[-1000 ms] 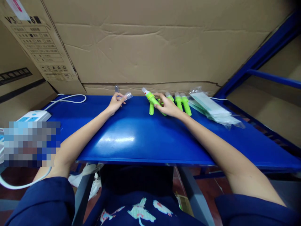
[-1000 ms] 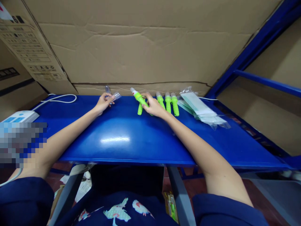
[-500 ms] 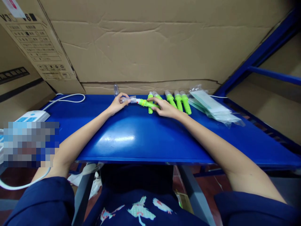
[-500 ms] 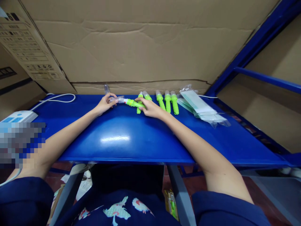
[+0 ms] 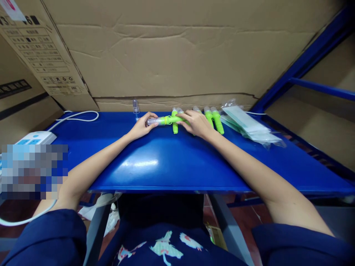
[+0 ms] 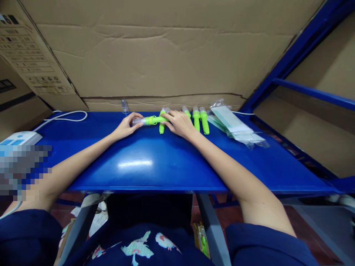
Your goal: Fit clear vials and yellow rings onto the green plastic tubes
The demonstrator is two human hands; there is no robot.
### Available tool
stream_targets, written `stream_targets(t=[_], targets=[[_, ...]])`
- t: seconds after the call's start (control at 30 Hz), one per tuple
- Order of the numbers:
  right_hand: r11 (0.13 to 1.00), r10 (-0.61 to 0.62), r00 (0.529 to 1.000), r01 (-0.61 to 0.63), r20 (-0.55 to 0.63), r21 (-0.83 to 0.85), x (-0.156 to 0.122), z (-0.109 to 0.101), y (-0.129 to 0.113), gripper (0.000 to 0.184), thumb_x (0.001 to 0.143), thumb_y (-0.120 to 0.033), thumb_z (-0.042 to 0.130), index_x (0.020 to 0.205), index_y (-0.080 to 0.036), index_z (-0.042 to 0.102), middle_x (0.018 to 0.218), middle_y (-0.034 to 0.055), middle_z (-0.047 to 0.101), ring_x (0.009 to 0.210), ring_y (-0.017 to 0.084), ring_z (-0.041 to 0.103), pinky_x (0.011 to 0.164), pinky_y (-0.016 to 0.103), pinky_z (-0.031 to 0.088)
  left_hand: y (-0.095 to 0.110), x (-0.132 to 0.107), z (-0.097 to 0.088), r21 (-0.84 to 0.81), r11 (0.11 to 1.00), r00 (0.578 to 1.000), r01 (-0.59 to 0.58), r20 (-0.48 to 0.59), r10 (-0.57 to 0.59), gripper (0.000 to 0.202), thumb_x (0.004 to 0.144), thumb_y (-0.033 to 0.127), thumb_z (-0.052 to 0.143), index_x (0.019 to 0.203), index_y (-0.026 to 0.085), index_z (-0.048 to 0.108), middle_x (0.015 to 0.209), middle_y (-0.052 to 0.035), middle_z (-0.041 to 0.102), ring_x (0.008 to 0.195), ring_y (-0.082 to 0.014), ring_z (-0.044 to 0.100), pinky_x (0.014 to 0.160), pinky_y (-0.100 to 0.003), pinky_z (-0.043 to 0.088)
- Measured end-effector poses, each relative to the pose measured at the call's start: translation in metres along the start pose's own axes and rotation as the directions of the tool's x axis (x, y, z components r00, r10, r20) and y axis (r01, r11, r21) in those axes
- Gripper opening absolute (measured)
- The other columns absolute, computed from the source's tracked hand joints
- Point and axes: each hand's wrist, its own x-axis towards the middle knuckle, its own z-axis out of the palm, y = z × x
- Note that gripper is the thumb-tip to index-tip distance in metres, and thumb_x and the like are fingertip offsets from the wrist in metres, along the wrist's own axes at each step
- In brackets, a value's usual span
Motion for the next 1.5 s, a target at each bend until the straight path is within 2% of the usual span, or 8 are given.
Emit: stream_targets(t=[0.13,0.27,0.5,0.63,0.73,0.93,1.23,1.5], targets=[[1.000,0.010,1.000,-0.010,0.005,-0.009,0.000,-0.005,-0.001,0.045,0.103,-0.039,0.042,0.132,-0.013,0.064,0.112,0.0170,0.070,0.099,0.028,0.065,0.080,0.035,0.046,0.008,-0.002,0.002,0.187,0.977,0.994,-0.105,0.009,0.105,0.041,0.100,0.040,0.050,0.129,0.012,0.057,0.126,-0.0159,0.066,0.115,-0.0241,0.064,0.101,-0.037,0.050],[0.999,0.044,0.999,-0.044,0.020,0.002,-0.001,-0.006,-0.002,0.044,0.101,-0.039,0.042,0.128,-0.014,0.066,0.111,0.0151,0.072,0.096,0.028,0.067,0.074,0.033,0.043,0.014,-0.004,0.003,0.276,0.950,0.990,-0.143,0.035,0.138,0.040,0.102,0.035,0.047,0.134,0.013,0.056,0.127,-0.0155,0.065,0.119,-0.0248,0.062,0.105,-0.039,0.049],[0.988,0.148,0.986,-0.150,0.074,0.019,-0.002,-0.007,-0.010,0.043,0.097,-0.038,0.042,0.123,-0.018,0.070,0.117,0.0119,0.075,0.094,0.030,0.070,0.070,0.034,0.040,0.014,-0.007,0.005,0.299,0.936,0.983,-0.184,0.039,0.180,0.040,0.103,0.035,0.045,0.135,0.011,0.055,0.123,-0.0154,0.065,0.116,-0.0247,0.062,0.104,-0.040,0.049],[0.978,0.187,0.970,-0.199,0.156,0.068,0.002,-0.014,-0.009,0.043,0.096,-0.040,0.043,0.115,-0.016,0.073,0.098,0.0129,0.077,0.086,0.030,0.069,0.069,0.034,0.037,0.019,-0.009,0.007,0.326,0.928,0.984,-0.179,0.056,0.170,0.040,0.103,0.035,0.044,0.135,0.013,0.055,0.123,-0.0152,0.064,0.115,-0.0255,0.063,0.103,-0.041,0.050],[0.954,0.207,0.961,-0.240,0.186,0.179,0.005,-0.018,-0.009,0.041,0.093,-0.041,0.046,0.111,-0.014,0.070,0.082,0.0106,0.074,0.074,0.026,0.065,0.066,0.033,0.035,0.026,-0.009,0.008,0.380,0.912,0.987,-0.156,0.014,0.163,0.044,0.097,0.043,0.055,0.130,0.014,0.057,0.121,-0.0141,0.066,0.113,-0.0269,0.063,0.101,-0.042,0.051],[0.887,0.178,0.954,-0.261,0.239,0.381,0.007,-0.022,-0.011,0.037,0.094,-0.045,0.046,0.104,-0.014,0.065,0.079,0.0077,0.071,0.071,0.022,0.062,0.066,0.030,0.038,0.034,-0.008,0.009,0.424,0.898,0.987,-0.114,-0.057,0.152,0.042,0.091,0.049,0.064,0.114,0.014,0.063,0.110,-0.0117,0.069,0.103,-0.0257,0.066,0.094,-0.040,0.053],[0.990,0.144,0.970,-0.140,0.194,-0.036,0.004,-0.027,-0.037,0.053,0.098,-0.060,0.045,0.135,-0.026,0.062,0.123,0.0103,0.073,0.100,0.031,0.070,0.072,0.033,0.040,0.039,-0.006,0.014,0.379,0.923,0.997,-0.063,-0.020,0.076,0.041,0.093,0.050,0.060,0.114,0.015,0.063,0.108,-0.0115,0.069,0.100,-0.0255,0.067,0.093,-0.038,0.053],[0.974,0.187,0.960,-0.154,0.208,-0.168,0.006,-0.028,-0.048,0.058,0.097,-0.064,0.042,0.117,-0.017,0.069,0.112,0.0162,0.074,0.093,0.031,0.069,0.068,0.033,0.038,0.047,-0.006,0.015,0.412,0.911,0.998,-0.033,0.054,0.012,0.042,0.099,0.044,0.053,0.124,0.012,0.061,0.118,-0.0151,0.066,0.107,-0.0290,0.066,0.095,-0.042,0.053]])
